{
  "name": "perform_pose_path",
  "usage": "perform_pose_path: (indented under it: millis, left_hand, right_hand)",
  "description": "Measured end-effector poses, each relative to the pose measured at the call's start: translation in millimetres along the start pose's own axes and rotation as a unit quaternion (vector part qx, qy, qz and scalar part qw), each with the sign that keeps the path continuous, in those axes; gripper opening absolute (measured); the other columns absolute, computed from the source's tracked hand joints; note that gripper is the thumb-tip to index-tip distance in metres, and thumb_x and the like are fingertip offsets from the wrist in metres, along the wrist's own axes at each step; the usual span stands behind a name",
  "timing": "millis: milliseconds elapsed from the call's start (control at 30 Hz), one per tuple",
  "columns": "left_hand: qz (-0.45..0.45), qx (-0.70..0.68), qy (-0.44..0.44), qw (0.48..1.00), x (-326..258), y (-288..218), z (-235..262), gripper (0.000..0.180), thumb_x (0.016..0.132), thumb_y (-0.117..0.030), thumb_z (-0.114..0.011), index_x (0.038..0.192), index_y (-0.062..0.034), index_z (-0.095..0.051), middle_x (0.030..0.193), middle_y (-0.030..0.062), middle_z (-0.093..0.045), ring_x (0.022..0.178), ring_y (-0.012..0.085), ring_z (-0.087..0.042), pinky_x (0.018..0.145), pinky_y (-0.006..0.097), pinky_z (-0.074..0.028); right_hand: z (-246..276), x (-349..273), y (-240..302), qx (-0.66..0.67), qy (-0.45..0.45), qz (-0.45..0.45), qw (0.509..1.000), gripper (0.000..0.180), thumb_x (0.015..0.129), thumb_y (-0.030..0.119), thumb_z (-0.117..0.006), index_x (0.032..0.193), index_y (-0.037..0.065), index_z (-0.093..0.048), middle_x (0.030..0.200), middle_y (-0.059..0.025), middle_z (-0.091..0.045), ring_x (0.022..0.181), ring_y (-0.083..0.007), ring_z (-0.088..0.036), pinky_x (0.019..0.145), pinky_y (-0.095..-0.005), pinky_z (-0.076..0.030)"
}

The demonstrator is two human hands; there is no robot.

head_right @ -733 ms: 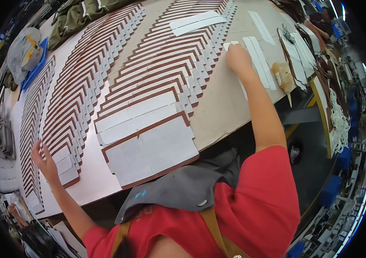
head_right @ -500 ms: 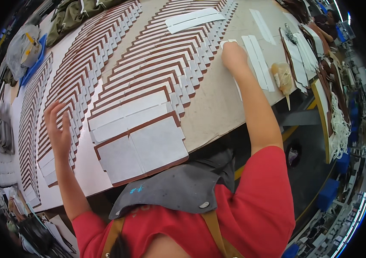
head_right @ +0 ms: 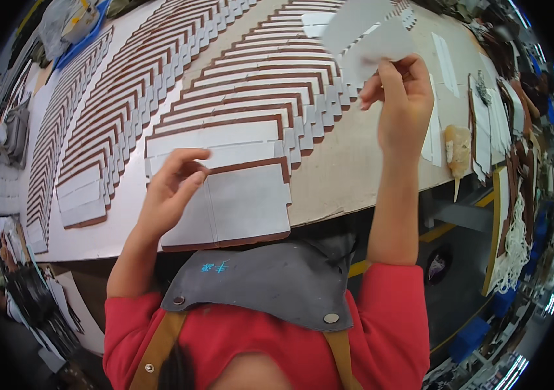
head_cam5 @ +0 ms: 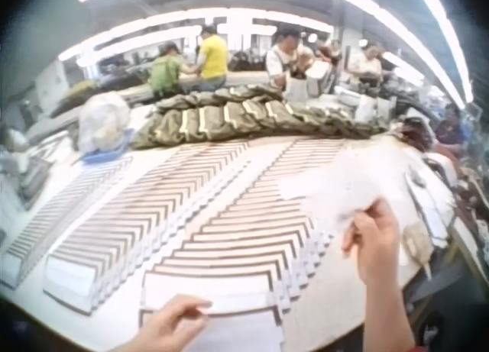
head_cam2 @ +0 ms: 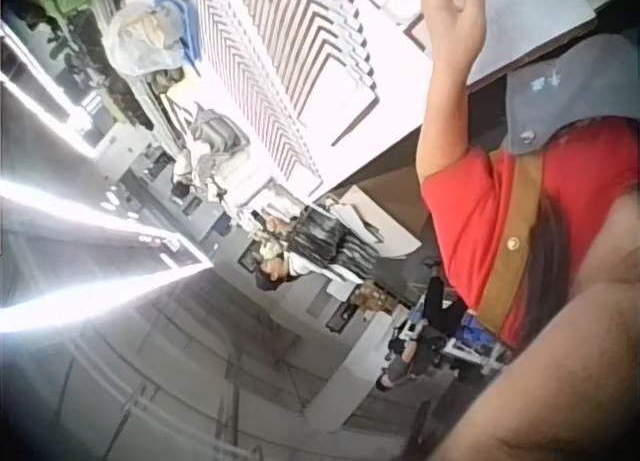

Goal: The person assembles fabric components by placing white inserts into brown frames and pressing them flat. They then use a brush to apply adhesive to the edges of the stacked parts and later use a squeeze bottle to apply glue to white strips.

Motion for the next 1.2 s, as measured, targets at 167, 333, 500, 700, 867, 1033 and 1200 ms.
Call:
perform_pose_path:
  millis: [167, 333, 500, 700, 867, 1033, 1200]
  left_hand:
    - [0.134, -0.304, -0.051, 0.942, 2.9, 11.2, -24.1, 0.049, 0.090, -0.017, -0.052, 0.133, 0.0005, -0.034, 0.125, 0.0173, -0.047, 0.097, 0.0194, -0.057, 0.086, 0.030, -0.046]
    - [0.098, -0.403, -0.133, 0.900, -14.0, 34.4, -0.9, 0.021, 0.091, -0.013, -0.052, 0.108, -0.0031, -0.045, 0.110, 0.0106, -0.055, 0.093, 0.0147, -0.058, 0.083, 0.028, -0.048]
    - [0.040, -0.389, -0.188, 0.901, -33.6, 38.1, 7.2, 0.024, 0.089, -0.021, -0.055, 0.108, -0.0096, -0.047, 0.111, 0.0073, -0.054, 0.095, 0.0116, -0.057, 0.081, 0.023, -0.047]
    - [-0.014, -0.427, -0.204, 0.881, -41.7, 28.7, 14.5, 0.019, 0.088, -0.005, -0.053, 0.106, -0.0072, -0.047, 0.106, 0.0102, -0.057, 0.090, 0.0135, -0.058, 0.078, 0.028, -0.050]
    - [-0.013, -0.335, -0.237, 0.912, -57.4, 37.7, 23.2, 0.019, 0.088, -0.003, -0.053, 0.106, -0.0016, -0.048, 0.091, 0.0080, -0.057, 0.080, 0.0147, -0.058, 0.070, 0.030, -0.049]
    - [0.068, -0.226, -0.243, 0.941, -79.5, 42.8, 25.2, 0.019, 0.086, -0.001, -0.055, 0.102, -0.0011, -0.046, 0.087, 0.0074, -0.055, 0.073, 0.0133, -0.057, 0.064, 0.029, -0.049]
    - [0.108, -0.100, -0.269, 0.952, -103.4, 49.8, 21.2, 0.021, 0.083, 0.003, -0.057, 0.093, -0.0035, -0.040, 0.078, 0.0033, -0.049, 0.069, 0.0098, -0.053, 0.060, 0.024, -0.047]
  right_hand:
    - [-69.3, -61.7, -3.4, 0.324, 0.054, -0.126, 0.936, 0.014, 0.088, 0.007, -0.044, 0.097, -0.002, -0.049, 0.080, -0.0124, -0.058, 0.059, -0.0180, -0.057, 0.052, -0.0312, -0.049]
    - [-85.7, -103.1, -29.6, 0.393, 0.078, -0.228, 0.888, 0.013, 0.090, 0.008, -0.042, 0.098, 0.000, -0.048, 0.086, -0.0130, -0.059, 0.063, -0.0192, -0.060, 0.055, -0.0319, -0.052]
    - [-89.2, -118.9, -37.6, 0.415, 0.113, -0.250, 0.867, 0.013, 0.091, 0.010, -0.041, 0.100, 0.004, -0.047, 0.090, -0.0128, -0.059, 0.070, -0.0177, -0.063, 0.062, -0.0322, -0.056]
    - [-96.9, -129.3, -41.1, 0.407, 0.086, -0.313, 0.854, 0.012, 0.090, 0.012, -0.043, 0.098, 0.004, -0.048, 0.090, -0.0122, -0.059, 0.072, -0.0166, -0.062, 0.063, -0.0321, -0.056]
    - [-85.5, -128.5, -36.2, 0.333, 0.059, -0.306, 0.890, 0.021, 0.089, 0.009, -0.047, 0.109, 0.005, -0.042, 0.087, -0.0098, -0.058, 0.070, -0.0164, -0.062, 0.064, -0.0318, -0.055]
    - [-64.6, -142.5, -33.2, 0.124, 0.070, -0.282, 0.949, 0.044, 0.085, -0.003, -0.052, 0.122, 0.003, -0.029, 0.088, -0.0094, -0.055, 0.064, -0.0121, -0.057, 0.058, -0.0257, -0.049]
    - [-54.7, -171.1, -28.3, 0.003, 0.115, -0.259, 0.959, 0.056, 0.082, -0.007, -0.054, 0.128, 0.004, -0.023, 0.085, -0.0073, -0.052, 0.064, -0.0077, -0.052, 0.057, -0.0204, -0.045]
Point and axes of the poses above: each hand's wrist, its own x-axis towards the middle knuckle, its own z-axis out of the back of the hand, y = z × x, the point moved 3 cm from there along x, towards the middle knuckle
